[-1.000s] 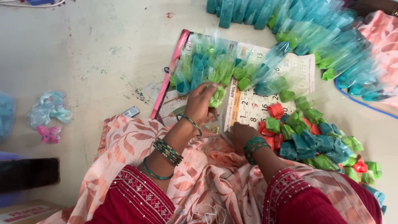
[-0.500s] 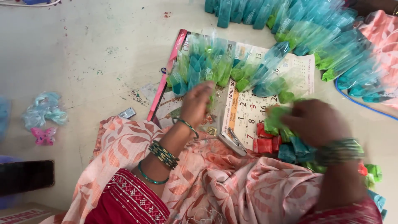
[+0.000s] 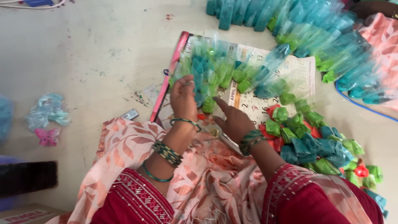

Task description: The person manually packs small plastic bags with green material and seals them with a stapler.

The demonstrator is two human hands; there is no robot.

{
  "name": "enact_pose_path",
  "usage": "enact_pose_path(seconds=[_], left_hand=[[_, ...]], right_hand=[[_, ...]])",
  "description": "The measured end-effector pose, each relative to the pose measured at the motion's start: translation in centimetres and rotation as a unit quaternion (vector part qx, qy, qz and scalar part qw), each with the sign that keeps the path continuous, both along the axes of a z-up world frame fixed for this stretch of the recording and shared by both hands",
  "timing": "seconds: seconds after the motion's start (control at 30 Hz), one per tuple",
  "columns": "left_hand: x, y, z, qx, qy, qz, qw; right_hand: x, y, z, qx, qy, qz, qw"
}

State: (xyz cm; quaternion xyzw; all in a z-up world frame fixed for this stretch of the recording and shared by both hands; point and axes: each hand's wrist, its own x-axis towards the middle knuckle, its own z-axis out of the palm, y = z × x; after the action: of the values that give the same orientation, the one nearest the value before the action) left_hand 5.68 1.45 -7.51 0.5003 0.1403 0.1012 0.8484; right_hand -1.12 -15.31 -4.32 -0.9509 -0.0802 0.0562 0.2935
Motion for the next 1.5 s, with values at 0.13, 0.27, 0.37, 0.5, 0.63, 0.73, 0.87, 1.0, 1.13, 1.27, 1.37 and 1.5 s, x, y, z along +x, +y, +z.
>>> enact_pose_path(seconds=[0.13,0.27,0.37,0.5,0.63,0.73,0.87,1.0,1.13,1.27,1.37,1.5], left_hand=[[0.9,-0.3,-2.9,0.017,-0.039,0.004,0.999],[2.3,-1.4,-5.9,-0.013,-0.028,-0.037,0.999],[1.6,-2.0,-5.9,0.019,-0.054,-0.051,0.997],[-4.5,-1.2,7.9,-0.021,0.22,-0.331,0.918],[-5.8,-1.6,7.6,-0.184,0.147,-0.435,0.869],[-5.7,-2.2,6.2,-0.3,0.043,-0.476,0.825],[-5.4,-2.8,5.8,-0.276,-0.004,-0.458,0.845],[-4.9,-3.9,4.2,-0.214,-0.021,-0.418,0.883],[-5.1,-4.3,3.8,-0.174,-0.036,-0.399,0.9],[-4.7,-5.1,1.6,-0.151,-0.032,-0.377,0.913],[-4.6,-5.8,0.4,-0.118,0.0,-0.351,0.929],[-4.3,-6.1,0.1,-0.058,0.054,-0.32,0.944]], right_hand=[[1.3,0.0,-5.5,0.0,-0.024,-0.018,1.0],[0.7,-0.7,-0.9,0.054,-0.073,-0.055,0.994],[-1.3,-0.9,5.6,0.11,-0.068,-0.069,0.989],[-4.1,-2.6,9.9,0.303,-0.026,-0.121,0.945],[-5.4,-3.6,11.6,0.352,-0.067,-0.165,0.919],[-5.4,-4.7,11.7,0.375,-0.092,-0.202,0.9],[-5.2,-5.0,11.5,0.389,-0.123,-0.211,0.888],[-5.5,-4.0,12.5,0.343,-0.15,-0.203,0.905],[-6.2,-2.6,12.9,0.308,-0.149,-0.217,0.914],[-6.7,-1.6,13.8,0.161,-0.251,-0.149,0.943],[-7.0,-1.0,14.1,0.099,-0.308,-0.099,0.941],[-7.7,-0.5,14.8,0.031,-0.343,-0.092,0.934]])
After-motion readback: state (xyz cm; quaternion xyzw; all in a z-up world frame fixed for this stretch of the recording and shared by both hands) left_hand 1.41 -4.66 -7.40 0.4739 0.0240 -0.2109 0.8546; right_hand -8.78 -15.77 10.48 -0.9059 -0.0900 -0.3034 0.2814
